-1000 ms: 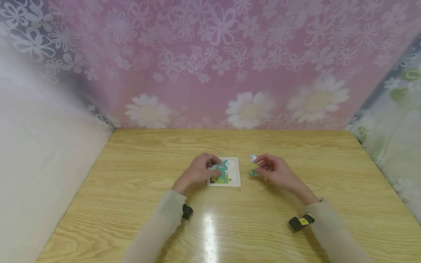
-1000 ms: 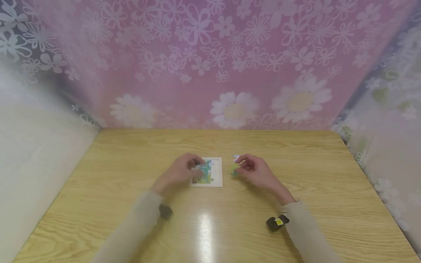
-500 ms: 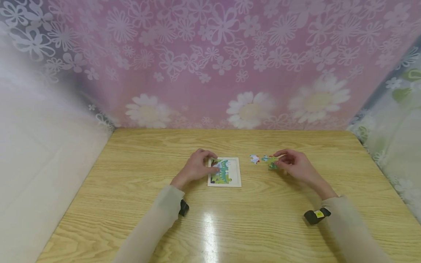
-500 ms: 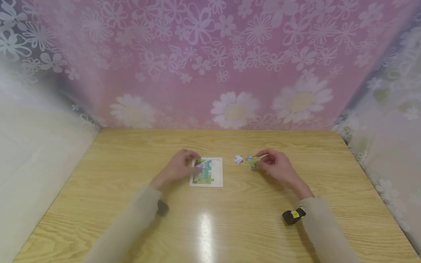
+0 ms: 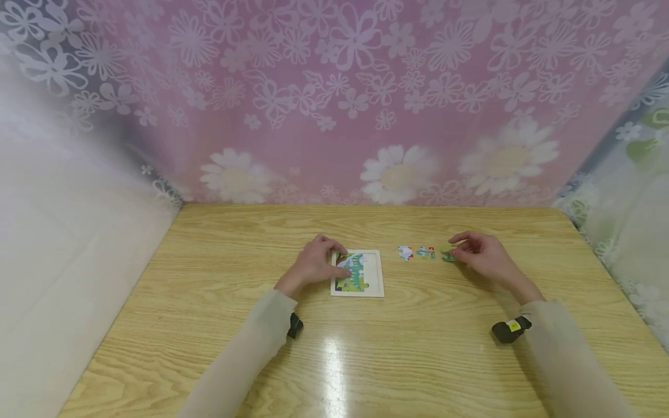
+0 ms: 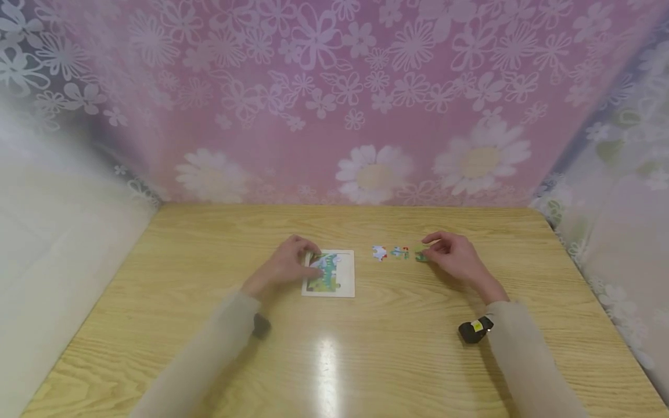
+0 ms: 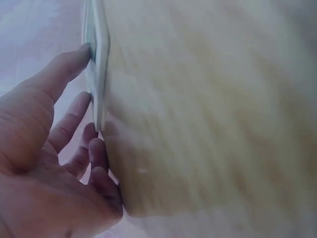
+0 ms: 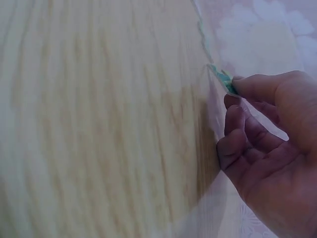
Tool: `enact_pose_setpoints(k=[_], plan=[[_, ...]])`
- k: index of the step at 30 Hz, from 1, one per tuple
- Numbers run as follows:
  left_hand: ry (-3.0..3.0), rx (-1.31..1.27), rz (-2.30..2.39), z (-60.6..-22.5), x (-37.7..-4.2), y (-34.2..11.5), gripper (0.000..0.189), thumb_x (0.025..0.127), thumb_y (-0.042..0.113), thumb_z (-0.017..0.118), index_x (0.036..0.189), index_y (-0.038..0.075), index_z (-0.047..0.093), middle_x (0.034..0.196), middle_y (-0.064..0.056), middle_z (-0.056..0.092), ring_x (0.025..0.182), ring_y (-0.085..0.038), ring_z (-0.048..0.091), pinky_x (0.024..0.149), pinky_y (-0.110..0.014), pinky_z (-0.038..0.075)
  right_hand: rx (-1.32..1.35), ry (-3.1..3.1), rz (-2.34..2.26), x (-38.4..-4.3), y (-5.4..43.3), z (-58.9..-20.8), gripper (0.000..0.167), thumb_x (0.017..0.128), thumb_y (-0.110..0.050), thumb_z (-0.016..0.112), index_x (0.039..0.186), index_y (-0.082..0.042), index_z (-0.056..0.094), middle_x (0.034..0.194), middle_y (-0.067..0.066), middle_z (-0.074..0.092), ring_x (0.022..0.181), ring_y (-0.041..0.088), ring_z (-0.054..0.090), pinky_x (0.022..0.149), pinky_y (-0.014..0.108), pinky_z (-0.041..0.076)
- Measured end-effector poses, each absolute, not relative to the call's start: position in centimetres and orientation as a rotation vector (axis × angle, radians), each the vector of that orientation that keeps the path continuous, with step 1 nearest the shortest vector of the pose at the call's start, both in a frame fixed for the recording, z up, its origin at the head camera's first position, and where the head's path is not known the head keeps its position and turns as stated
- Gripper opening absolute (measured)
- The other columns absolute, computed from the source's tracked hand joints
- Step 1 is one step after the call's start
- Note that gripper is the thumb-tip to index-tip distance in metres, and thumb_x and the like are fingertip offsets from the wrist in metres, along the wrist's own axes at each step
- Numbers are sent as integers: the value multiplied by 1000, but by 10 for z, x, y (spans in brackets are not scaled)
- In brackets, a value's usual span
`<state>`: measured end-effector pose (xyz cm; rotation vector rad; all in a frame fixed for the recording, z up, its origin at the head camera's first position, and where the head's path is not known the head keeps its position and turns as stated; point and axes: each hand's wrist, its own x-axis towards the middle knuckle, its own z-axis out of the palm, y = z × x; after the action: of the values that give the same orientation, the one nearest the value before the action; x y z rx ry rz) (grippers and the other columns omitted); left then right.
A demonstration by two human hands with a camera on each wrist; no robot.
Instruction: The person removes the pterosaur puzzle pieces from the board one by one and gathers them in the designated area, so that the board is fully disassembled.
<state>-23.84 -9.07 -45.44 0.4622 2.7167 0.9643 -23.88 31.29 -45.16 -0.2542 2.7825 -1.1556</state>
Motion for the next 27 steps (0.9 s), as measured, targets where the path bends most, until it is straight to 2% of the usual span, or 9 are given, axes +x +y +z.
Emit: enact_pose_setpoints(k=[7,16,23,27], plan=[[2699,436,939,-453,-241,-91,44,84,40,85,121,23,69,135,-6,54,124,-34,48,104,-56,39,-262,2868,-1032,-245,315,-456,30,99,-27,68,121,-6,68,99,12,72,79,10,63,70,26,49],[2689,416,964,-453,-241,-90,43,83,39,86,119,24,70,133,-5,54,123,-34,48,104,-54,38,-240,2901,-1022,-246,313,-455,32,101,-30,66,123,-6,67,103,13,71,89,18,64,77,31,50],[2687,408,959,-450,-239,-89,43,83,39,85,120,23,70,132,-5,54,125,-35,47,106,-55,37,-321,2939,-1112,-239,295,-452,29,99,-23,68,121,-5,70,103,15,72,86,15,66,70,23,52],[2685,396,962,-450,-238,-89,42,83,39,85,120,24,69,134,-5,54,128,-36,46,107,-57,35,-365,2902,-1145,-235,277,-449,29,100,-24,67,122,-5,69,104,14,71,88,19,66,70,24,52]])
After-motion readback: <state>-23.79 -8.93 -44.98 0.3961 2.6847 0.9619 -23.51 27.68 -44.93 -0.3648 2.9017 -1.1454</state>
